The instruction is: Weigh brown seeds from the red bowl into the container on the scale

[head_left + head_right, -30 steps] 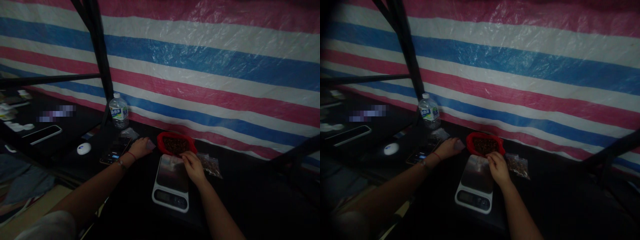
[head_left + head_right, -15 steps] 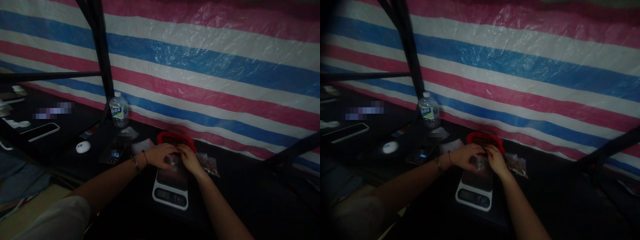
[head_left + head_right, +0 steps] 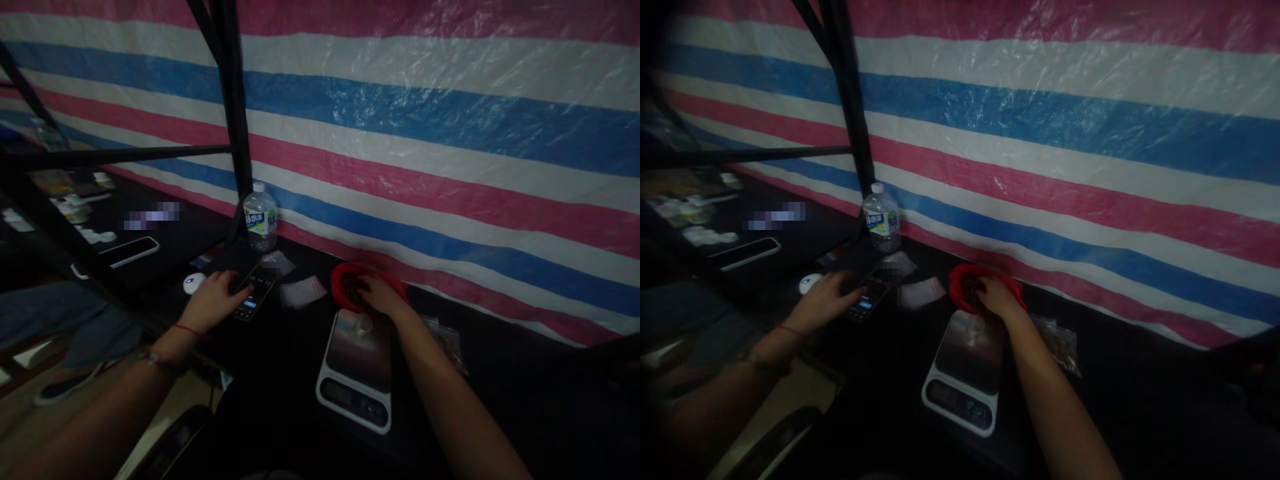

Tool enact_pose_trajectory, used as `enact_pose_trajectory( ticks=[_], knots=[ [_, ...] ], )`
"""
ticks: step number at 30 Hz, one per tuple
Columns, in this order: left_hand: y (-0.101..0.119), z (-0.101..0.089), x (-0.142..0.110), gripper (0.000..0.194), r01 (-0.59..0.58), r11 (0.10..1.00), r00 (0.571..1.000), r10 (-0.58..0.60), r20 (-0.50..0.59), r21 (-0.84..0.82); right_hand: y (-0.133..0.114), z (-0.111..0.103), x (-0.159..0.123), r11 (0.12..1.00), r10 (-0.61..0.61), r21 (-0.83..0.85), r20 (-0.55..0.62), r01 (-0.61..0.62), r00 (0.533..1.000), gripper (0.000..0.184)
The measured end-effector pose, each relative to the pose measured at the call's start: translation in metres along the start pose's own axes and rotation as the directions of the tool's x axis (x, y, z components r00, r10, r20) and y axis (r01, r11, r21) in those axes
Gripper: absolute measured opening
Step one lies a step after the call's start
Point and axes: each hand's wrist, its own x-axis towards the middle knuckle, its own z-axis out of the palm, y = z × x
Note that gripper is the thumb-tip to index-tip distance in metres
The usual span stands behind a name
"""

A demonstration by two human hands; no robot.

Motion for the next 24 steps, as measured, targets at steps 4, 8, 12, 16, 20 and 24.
enact_pose_trajectory(
  ticks=[4,8,12,16,20,24],
  knots=[
    [-0.024,0.009,0.003,0.082,0.108,0.993,0.972,-0.114,0.207,0.04,-0.002,0.006,0.003,0.995,0.092,-0.053,0.065,-0.088,0.994,0.047],
    [-0.021,0.017,0.003,0.076,0.06,0.998,0.967,-0.067,0.247,0.036,-0.001,0.011,-0.003,0.993,0.084,-0.085,0.068,-0.078,0.994,0.046],
    [-0.02,0.017,0.003,0.075,0.066,0.997,0.97,-0.073,0.233,0.039,0.004,0.01,-0.007,0.994,0.099,-0.059,0.047,-0.096,0.994,0.049],
    [0.004,0.01,-0.005,0.066,0.014,0.999,0.999,-0.015,-0.031,-0.039,0.006,0.008,-0.004,0.979,0.203,-0.023,0.063,-0.202,0.977,0.061],
    [0.068,0.005,-0.026,0.055,-0.416,0.878,0.909,0.41,-0.078,-0.239,-0.001,0.013,0.001,0.954,0.297,-0.066,0.057,-0.293,0.953,0.074],
    [0.139,0.015,-0.036,0.083,-0.654,0.639,0.679,0.732,0.058,-0.404,-0.007,0.015,0.0,0.975,0.206,-0.098,0.063,-0.199,0.977,0.075]
  ],
)
